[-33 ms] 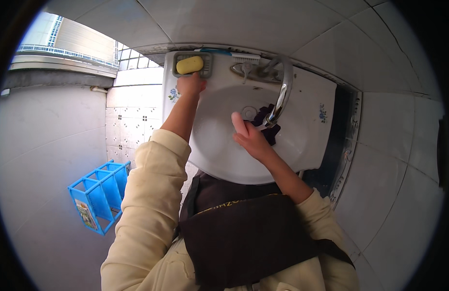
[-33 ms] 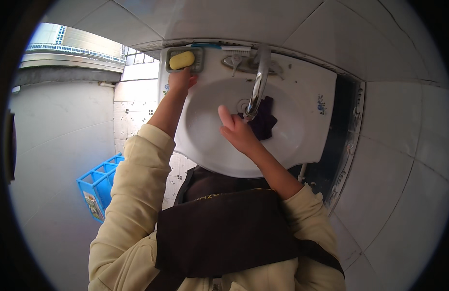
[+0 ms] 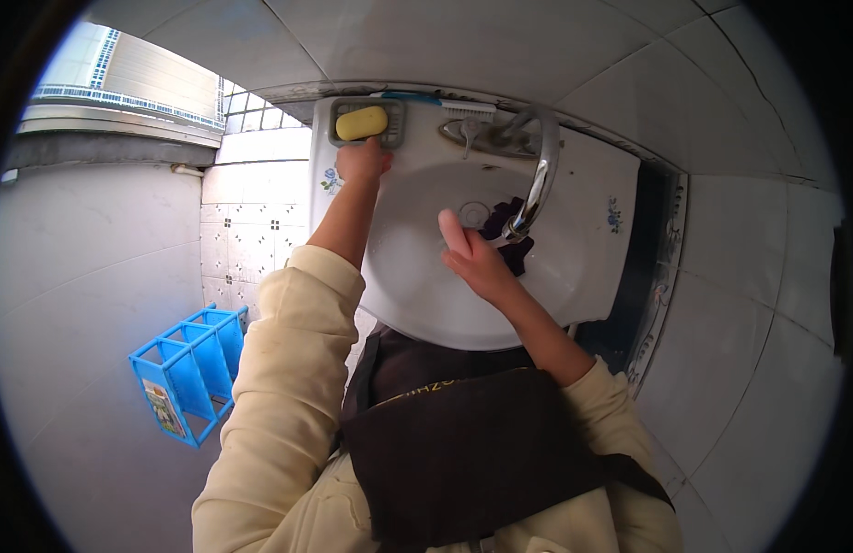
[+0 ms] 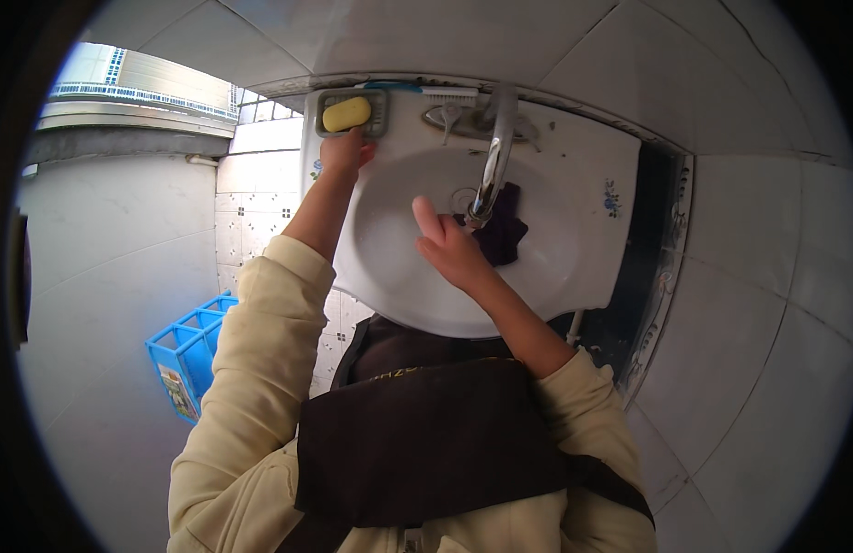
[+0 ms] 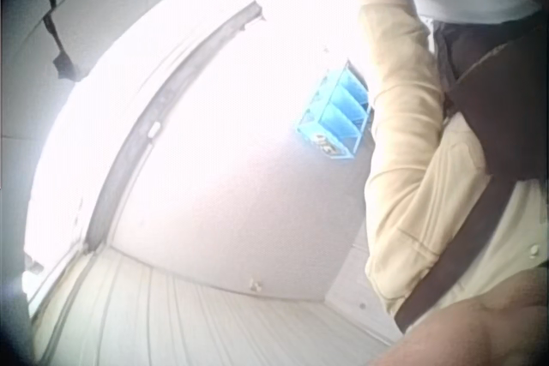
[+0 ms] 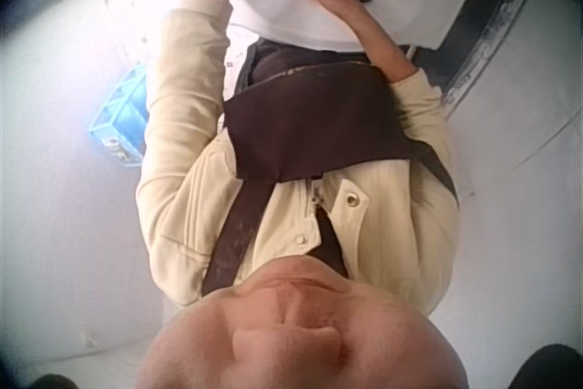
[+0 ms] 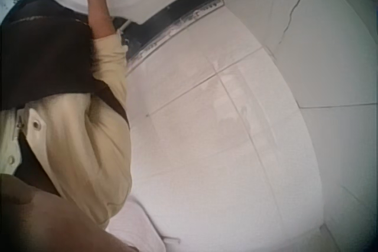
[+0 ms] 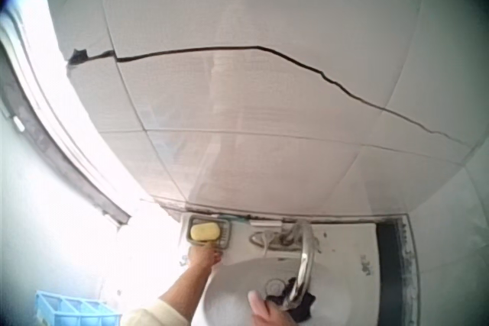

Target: The person washes a purple cloth under running water, then uses it to wipe the sink basin, faucet, and surrounding tiled surfaces. They repeatedly rinse the cloth and continue wiping different areas of the sink and nearby wall tiles.

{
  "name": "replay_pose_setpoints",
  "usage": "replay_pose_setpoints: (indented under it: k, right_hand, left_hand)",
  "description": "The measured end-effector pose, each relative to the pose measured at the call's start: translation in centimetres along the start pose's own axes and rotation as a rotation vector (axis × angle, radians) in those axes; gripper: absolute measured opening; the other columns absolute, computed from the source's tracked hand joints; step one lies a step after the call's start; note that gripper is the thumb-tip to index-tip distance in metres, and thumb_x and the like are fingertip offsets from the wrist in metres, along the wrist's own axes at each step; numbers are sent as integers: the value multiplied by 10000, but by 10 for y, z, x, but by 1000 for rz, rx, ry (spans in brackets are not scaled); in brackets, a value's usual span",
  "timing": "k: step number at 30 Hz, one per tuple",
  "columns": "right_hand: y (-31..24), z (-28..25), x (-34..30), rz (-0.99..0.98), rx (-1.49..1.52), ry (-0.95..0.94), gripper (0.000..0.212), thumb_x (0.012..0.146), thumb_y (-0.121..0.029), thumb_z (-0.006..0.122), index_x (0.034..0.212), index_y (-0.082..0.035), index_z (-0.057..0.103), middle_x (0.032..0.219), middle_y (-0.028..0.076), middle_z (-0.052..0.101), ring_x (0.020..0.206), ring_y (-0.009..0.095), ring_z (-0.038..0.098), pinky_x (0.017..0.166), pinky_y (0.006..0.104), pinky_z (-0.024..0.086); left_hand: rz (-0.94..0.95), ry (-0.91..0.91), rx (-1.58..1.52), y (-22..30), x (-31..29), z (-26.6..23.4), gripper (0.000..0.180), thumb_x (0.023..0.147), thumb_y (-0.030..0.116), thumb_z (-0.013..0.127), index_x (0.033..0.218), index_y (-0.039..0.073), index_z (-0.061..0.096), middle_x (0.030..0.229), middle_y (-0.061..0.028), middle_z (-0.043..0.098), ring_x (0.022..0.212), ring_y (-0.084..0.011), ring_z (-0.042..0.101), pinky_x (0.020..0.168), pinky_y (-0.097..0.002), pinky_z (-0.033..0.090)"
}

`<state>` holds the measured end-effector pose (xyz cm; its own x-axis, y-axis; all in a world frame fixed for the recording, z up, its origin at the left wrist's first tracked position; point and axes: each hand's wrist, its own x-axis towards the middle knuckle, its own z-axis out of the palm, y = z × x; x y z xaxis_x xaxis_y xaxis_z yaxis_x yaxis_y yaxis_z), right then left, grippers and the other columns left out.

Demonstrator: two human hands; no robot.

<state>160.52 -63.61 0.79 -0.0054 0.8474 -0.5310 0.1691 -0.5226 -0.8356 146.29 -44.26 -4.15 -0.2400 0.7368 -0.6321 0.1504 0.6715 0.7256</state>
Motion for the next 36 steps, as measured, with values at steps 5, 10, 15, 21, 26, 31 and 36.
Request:
replay_pose_setpoints:
  k: [5,10,15,21,26,31,36]
  right_hand:
    - [-22,11,4,-32,-32,22,403,762,-188,575,1080,26,449,937,120,537,894,198,525,789,294,401]
    - [-41,25,10,-63,-50,55,375,751,-181,559,1044,27,452,931,207,543,899,325,538,755,354,423]
    - [-59,41,44,-405,-298,68,375,732,-137,552,1050,21,432,856,203,534,826,367,520,731,401,427]
    - [-44,87,77,-444,-534,282,484,733,-144,579,1143,35,394,1008,193,474,948,342,462,835,393,395]
    - [-28,95,87,-612,-635,288,546,739,-137,600,1193,47,360,1165,185,401,1080,341,379,920,394,334]
    - [-20,75,60,-695,-576,294,500,717,-103,606,1166,2,413,1185,170,395,1095,342,370,932,387,335]
    - [47,28,17,-631,-748,138,468,696,-99,615,1127,-10,455,1128,133,452,1073,306,417,913,397,349]
  left_hand:
    - [29,54,116,7,-7,-7,309,715,214,580,745,-94,588,621,-155,605,510,-235,608,492,-304,503]
    - [77,29,533,-14,1,-40,368,663,275,587,752,-82,587,735,-217,608,729,-316,608,702,-356,468]
    - [169,-11,596,-59,-23,-67,377,675,252,585,833,-87,535,813,-256,595,741,-331,607,696,-366,471]
    - [115,-21,333,-63,-71,-79,284,721,219,622,725,3,439,603,-116,575,481,-170,597,406,-254,468]
    - [104,-56,273,-65,-71,-83,196,741,127,576,751,-10,437,672,-112,558,516,-169,593,435,-262,471]
    - [140,-54,290,-75,-65,-85,215,761,124,568,853,-38,460,767,-116,564,556,-144,601,441,-253,492]
    - [272,56,405,-72,-74,-86,273,757,119,544,945,-46,433,766,-122,549,623,-195,580,543,-312,477]
